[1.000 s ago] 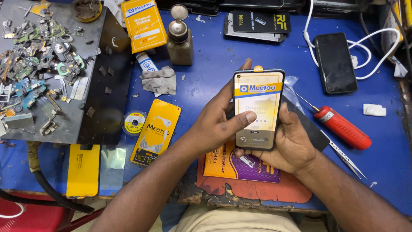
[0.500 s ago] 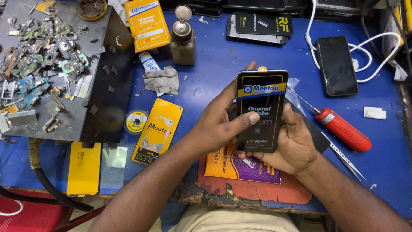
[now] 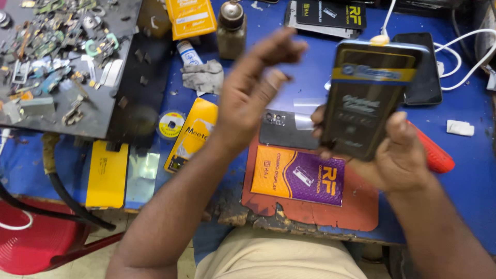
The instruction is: The person cleans the exposed frame of a disassembled smartphone with a tissue, applies adhesive from a B-8000 glue tube along the frame, then picks up the new screen assembly and presses it onto the phone. They power the phone on and tap the screen to test it, then pick small components from a parts tray and handle a small part at the end.
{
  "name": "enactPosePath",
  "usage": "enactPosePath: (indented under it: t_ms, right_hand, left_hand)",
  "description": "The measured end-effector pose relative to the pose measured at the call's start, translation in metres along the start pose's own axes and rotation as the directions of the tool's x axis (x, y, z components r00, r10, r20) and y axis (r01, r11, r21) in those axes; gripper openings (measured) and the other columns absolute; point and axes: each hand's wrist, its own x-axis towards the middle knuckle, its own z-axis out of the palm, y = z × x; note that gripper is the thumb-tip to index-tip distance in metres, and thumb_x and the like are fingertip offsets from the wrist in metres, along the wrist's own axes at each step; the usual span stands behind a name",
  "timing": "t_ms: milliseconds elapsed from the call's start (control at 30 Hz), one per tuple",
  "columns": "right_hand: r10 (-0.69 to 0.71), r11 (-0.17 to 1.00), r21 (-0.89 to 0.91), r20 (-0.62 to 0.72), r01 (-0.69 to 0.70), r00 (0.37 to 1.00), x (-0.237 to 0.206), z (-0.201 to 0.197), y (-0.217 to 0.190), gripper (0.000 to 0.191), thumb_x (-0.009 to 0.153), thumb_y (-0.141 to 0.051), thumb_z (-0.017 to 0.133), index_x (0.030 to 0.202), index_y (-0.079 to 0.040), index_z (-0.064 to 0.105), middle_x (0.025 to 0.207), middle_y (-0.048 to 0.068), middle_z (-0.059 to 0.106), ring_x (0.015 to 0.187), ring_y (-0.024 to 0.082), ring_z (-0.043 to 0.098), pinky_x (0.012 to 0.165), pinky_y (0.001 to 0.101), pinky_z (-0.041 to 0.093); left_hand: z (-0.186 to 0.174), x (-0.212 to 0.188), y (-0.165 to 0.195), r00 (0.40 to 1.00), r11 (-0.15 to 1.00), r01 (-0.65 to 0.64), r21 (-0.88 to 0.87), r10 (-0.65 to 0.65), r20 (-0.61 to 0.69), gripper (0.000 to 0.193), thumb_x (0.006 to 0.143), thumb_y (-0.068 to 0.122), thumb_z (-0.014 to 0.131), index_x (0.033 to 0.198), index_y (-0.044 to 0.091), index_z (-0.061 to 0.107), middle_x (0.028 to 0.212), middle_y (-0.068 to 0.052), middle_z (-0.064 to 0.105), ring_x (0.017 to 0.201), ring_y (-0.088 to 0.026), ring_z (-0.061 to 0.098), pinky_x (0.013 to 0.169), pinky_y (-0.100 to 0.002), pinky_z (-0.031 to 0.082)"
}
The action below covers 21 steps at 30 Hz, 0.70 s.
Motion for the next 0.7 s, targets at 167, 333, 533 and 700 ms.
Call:
enactPosePath:
  t_ms: [167, 333, 533, 700]
  right_hand:
    - [0.034, 0.634, -0.773, 0.009, -0.015, 0.999, -0.016, 0.032, -0.026, 0.081, 0.09, -0.045, 0.071, 0.157, -0.007, 0.045, 0.14, 0.019, 0.055, 0.126, 0.03, 0.055, 0.106, 0.0412, 0.044]
    - [0.052, -0.148, -0.989, 0.007, 0.014, 0.999, -0.038, 0.062, 0.012, 0.077, 0.074, -0.034, 0.08, 0.144, -0.015, 0.055, 0.13, 0.019, 0.054, 0.119, 0.039, 0.049, 0.1, 0.0474, 0.044]
    - [-0.014, -0.322, -0.945, 0.055, 0.048, 0.998, -0.044, 0.058, 0.042, 0.072, 0.074, -0.039, 0.076, 0.14, -0.017, 0.058, 0.133, 0.017, 0.054, 0.123, 0.039, 0.047, 0.103, 0.0525, 0.039]
    - [-0.062, -0.345, -0.938, 0.065, 0.04, 0.996, -0.047, 0.053, 0.051, 0.07, 0.079, -0.049, 0.072, 0.14, -0.018, 0.058, 0.135, 0.014, 0.054, 0.127, 0.035, 0.045, 0.106, 0.0529, 0.034]
  left_hand:
    - [-0.024, 0.002, 0.027, 0.89, 0.924, -0.356, 0.138, 0.38, -0.251, 0.02, 0.125, 0.007, 0.052, 0.144, 0.004, 0.054, 0.125, -0.013, 0.069, 0.106, -0.016, 0.066, 0.094, -0.029, 0.053]
    - [-0.025, -0.032, 0.07, 0.885, 0.9, -0.352, 0.258, 0.41, -0.221, 0.019, 0.123, 0.004, 0.053, 0.143, 0.003, 0.053, 0.122, -0.013, 0.067, 0.109, -0.016, 0.066, 0.096, -0.028, 0.054]
    - [-0.018, -0.086, 0.087, 0.951, 0.895, -0.17, 0.413, 0.258, -0.17, 0.029, 0.11, -0.002, 0.056, 0.14, -0.002, 0.054, 0.123, -0.017, 0.067, 0.115, -0.02, 0.07, 0.107, -0.033, 0.058]
    - [-0.015, -0.126, 0.076, 0.967, 0.88, -0.017, 0.475, 0.136, -0.217, 0.028, 0.108, -0.004, 0.057, 0.136, -0.004, 0.057, 0.119, -0.018, 0.071, 0.112, -0.022, 0.071, 0.103, -0.034, 0.058]
